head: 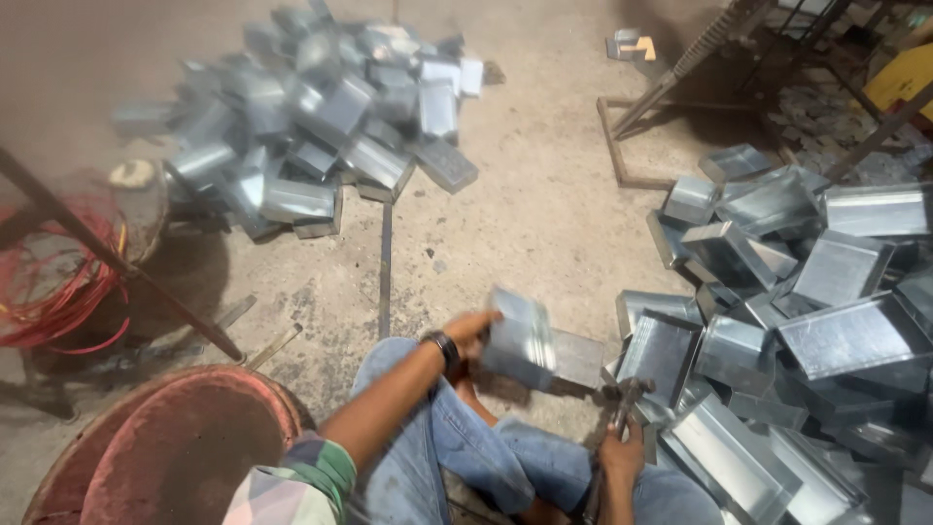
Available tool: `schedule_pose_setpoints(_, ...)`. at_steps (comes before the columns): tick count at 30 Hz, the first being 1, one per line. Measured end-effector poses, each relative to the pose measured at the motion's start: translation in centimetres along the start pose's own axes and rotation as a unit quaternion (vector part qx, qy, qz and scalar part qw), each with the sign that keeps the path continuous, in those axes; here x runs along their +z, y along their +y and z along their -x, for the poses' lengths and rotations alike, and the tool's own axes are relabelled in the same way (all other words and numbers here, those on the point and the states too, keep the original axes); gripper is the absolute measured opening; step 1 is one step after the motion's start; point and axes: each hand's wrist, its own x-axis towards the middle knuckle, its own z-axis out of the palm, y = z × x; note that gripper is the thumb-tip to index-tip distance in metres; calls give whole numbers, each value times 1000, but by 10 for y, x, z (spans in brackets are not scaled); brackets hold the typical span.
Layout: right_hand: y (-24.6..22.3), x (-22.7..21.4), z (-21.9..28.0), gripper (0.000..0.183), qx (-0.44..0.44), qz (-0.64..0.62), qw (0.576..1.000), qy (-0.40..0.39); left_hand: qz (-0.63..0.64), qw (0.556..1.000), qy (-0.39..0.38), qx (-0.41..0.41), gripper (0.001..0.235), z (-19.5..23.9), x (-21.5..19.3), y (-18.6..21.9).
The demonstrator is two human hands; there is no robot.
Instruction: The person uses a hammer to shape metal boxes, striking the edges and seams of small rectangular containers while sitting among a large pile of similar metal parts.
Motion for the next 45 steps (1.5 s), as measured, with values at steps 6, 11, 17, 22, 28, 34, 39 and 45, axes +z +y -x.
schedule_pose_setpoints(6,-13,8,0,51,78,-29,996,-35,328,849,1,414,122,38,-84,306)
schedule_pose_setpoints(11,-16,4,-3,51,44,-15,999,-22,177,851,280,408,126,54,-98,337)
schedule_pose_setpoints(17,-3,21,2,54,172,-236,955,-57,-226,878,248,342,40,-38,-59,139)
schedule_pose_setpoints(22,3,12,19,52,-55,-199,975,83,-415,824,114,369,40,-86,65,30)
schedule_pose_setpoints(28,-26,-9,27,52,-30,-201,968,144,-555,768,15,321,55,-97,227,-24)
schedule_pose_setpoints(34,-41,-26,28,53,6,-268,955,125,-618,775,92,97,48,-151,285,-37)
schedule_pose_setpoints(39,-49,-27,36,57,66,-243,960,122,-627,760,59,162,29,-177,279,-38)
schedule_pose_setpoints(45,-53,-32,37,53,-19,-206,965,162,-641,664,99,372,20,-173,271,-10)
